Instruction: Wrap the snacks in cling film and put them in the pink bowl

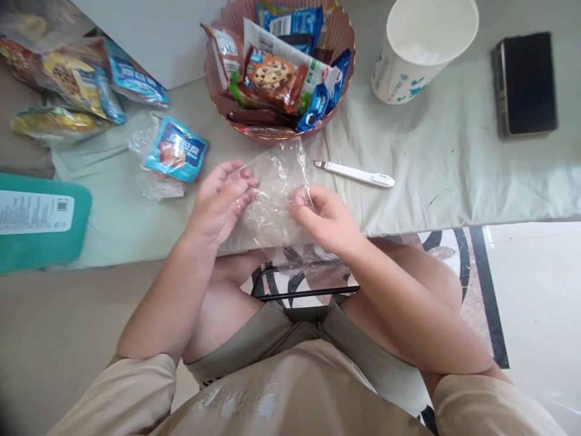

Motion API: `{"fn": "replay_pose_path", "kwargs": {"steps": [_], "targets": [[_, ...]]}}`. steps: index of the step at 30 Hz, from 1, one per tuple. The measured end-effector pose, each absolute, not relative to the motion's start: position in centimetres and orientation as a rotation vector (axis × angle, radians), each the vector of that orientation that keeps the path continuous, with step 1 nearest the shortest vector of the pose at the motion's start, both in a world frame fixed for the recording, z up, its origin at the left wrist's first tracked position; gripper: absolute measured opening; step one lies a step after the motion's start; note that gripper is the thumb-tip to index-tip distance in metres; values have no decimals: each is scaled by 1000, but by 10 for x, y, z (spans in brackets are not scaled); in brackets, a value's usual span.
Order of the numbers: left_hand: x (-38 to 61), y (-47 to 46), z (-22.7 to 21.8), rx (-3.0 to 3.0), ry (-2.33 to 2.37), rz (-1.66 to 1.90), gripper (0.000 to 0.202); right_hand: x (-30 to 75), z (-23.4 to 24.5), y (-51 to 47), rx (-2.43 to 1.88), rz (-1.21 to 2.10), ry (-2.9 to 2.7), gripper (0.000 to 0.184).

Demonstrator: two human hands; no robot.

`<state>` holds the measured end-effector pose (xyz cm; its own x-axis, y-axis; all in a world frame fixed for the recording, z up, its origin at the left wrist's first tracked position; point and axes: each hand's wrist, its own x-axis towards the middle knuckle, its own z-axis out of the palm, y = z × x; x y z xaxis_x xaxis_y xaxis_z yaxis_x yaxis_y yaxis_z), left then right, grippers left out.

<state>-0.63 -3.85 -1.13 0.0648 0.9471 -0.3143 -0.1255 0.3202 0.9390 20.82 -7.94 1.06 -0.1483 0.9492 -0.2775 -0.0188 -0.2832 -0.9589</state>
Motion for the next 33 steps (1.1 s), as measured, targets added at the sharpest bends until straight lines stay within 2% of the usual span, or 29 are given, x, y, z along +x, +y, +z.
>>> {"fn": "replay_pose_path", "kwargs": {"steps": [5,10,14,18,22,25,27,29,33], "targets": [[-8,-43,2,727,1119,894,58,208,15,-84,-1037,1542,-1124,28],[-6,-43,8,663,941,674,47,206,11,-86,-1054,1468,-1153,28],[2,-44,3,940,1180,922,26,206,7,-82,-1336,1431,-1037,30],[1,-43,2,1142,1243,1017,36,207,7,-79,-1419,1671,-1020,33],[-1,-42,8,967,1076,814,51,206,11,-80,-1420,1545,-1045,23],[1,-43,9,980,1077,613,40,209,13,-79,-1401,1462,-1018,22],[1,-43,9,1018,1152,644,32,212,13,-77,-1395,1547,-1077,26],[-1,-42,10,1049,1192,675,32,216,14,-75,-1417,1601,-1157,23],[-7,-39,11,1149,1159,565,30,219,14,-71,-1455,1446,-1163,14]]}}
